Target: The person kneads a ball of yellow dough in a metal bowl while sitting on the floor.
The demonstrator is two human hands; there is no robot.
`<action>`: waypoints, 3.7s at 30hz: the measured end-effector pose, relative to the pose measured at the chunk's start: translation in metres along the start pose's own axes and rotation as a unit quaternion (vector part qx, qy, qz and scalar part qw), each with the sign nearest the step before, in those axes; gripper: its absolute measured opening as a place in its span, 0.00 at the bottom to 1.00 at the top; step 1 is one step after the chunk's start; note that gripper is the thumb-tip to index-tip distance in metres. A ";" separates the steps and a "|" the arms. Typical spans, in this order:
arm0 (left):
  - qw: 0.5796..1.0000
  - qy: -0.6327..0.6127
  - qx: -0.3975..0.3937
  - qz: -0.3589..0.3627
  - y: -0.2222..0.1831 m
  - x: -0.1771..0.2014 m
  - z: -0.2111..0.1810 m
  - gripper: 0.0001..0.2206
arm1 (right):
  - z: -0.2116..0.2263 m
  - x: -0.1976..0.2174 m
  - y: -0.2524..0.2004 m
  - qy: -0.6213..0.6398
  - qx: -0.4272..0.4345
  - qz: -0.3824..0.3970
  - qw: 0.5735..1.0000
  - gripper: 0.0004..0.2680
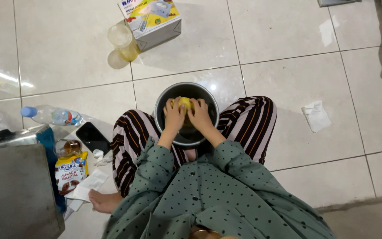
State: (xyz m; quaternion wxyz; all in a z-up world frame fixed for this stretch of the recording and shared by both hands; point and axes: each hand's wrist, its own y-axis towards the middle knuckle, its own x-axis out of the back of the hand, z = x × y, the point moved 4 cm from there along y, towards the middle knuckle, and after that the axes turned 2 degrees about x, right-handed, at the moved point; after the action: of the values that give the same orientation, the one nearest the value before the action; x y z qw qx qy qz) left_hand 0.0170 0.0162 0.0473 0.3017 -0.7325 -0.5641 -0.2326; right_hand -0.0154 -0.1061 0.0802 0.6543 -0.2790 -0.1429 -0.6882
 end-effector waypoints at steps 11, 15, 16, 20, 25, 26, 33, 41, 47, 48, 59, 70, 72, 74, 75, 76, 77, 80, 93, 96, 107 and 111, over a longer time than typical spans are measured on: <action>0.984 0.169 -0.003 -0.051 -0.011 -0.017 0.005 0.19 | -0.027 -0.003 0.000 -0.110 0.107 -0.096 0.983 0.06; 0.953 0.283 -0.058 -0.094 0.014 -0.039 0.012 0.21 | -0.052 -0.036 0.031 -0.233 0.083 -0.119 0.962 0.07; 0.952 0.284 -0.058 -0.095 0.031 -0.049 0.025 0.21 | -0.045 -0.033 0.038 -0.233 0.084 -0.120 0.962 0.07; 0.945 0.302 -0.063 -0.110 0.072 -0.073 0.050 0.22 | -0.033 -0.025 0.061 -0.165 0.044 -0.033 0.985 0.11; 0.960 0.275 -0.026 -0.053 0.048 -0.065 0.045 0.23 | -0.031 -0.019 0.047 -0.112 0.042 0.092 0.989 0.13; 0.965 0.259 -0.030 -0.037 0.030 -0.054 0.034 0.21 | -0.029 -0.017 0.038 -0.115 0.056 0.111 0.985 0.13; 0.979 0.197 -0.039 0.028 -0.047 -0.028 0.006 0.20 | -0.042 -0.030 -0.013 -0.173 0.192 0.071 0.963 0.12; 0.952 0.290 -0.056 -0.076 0.031 -0.081 0.064 0.20 | -0.035 -0.025 0.036 -0.114 0.079 0.131 0.982 0.14; 0.936 0.308 -0.102 -0.138 0.022 -0.066 0.040 0.17 | -0.045 -0.023 0.039 -0.133 0.088 0.113 0.981 0.14; 0.933 0.314 -0.119 -0.129 0.008 -0.060 0.039 0.18 | -0.046 -0.024 0.031 -0.139 0.098 0.109 0.979 0.15; 0.960 0.264 -0.078 -0.054 -0.012 -0.059 0.038 0.22 | -0.048 -0.025 0.011 -0.153 0.080 0.121 0.978 0.17; 0.959 0.260 -0.098 -0.062 -0.012 -0.057 0.042 0.23 | -0.063 -0.038 0.018 -0.165 0.118 0.102 0.974 0.16; 0.966 0.241 -0.052 -0.079 -0.017 -0.054 0.033 0.21 | -0.082 -0.052 0.023 -0.128 0.143 0.091 0.977 0.15; 0.958 0.266 -0.042 -0.099 -0.003 -0.066 0.037 0.21 | -0.074 -0.036 0.032 -0.122 0.144 0.108 0.976 0.16; 0.948 0.297 -0.031 -0.109 -0.001 -0.073 0.043 0.21 | -0.072 -0.032 0.032 -0.108 0.137 0.125 0.977 0.17; 0.949 0.294 -0.025 -0.108 0.003 -0.075 0.048 0.21 | -0.077 -0.035 0.035 -0.111 0.137 0.132 0.976 0.17; 0.944 0.313 -0.025 -0.105 0.006 -0.078 0.053 0.21 | -0.082 -0.038 0.038 -0.106 0.132 0.138 0.976 0.17; 0.937 0.337 -0.014 -0.091 0.021 -0.079 0.057 0.20 | -0.079 -0.032 0.048 -0.093 0.133 0.148 0.976 0.18; 0.979 0.169 0.019 -0.108 0.046 -0.081 0.062 0.21 | -0.106 -0.048 0.070 -0.039 0.201 0.087 0.975 0.18; 0.985 0.142 0.095 0.015 0.035 -0.061 0.049 0.24 | -0.109 -0.061 0.072 -0.069 0.221 0.069 0.970 0.16; 0.987 0.151 0.050 -0.031 0.017 -0.045 0.096 0.23 | -0.091 -0.102 0.057 -0.069 0.195 0.090 0.974 0.17; 0.989 0.144 0.032 -0.003 -0.002 -0.018 0.045 0.23 | -0.072 -0.075 0.039 -0.031 0.142 0.135 0.980 0.19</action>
State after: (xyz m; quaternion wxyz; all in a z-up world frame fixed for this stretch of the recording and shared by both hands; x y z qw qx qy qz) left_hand 0.0109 0.0360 0.0031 0.4025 -0.6793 -0.5244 -0.3187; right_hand 0.0079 -0.0891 -0.0268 0.7692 -0.2209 -0.2206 -0.5576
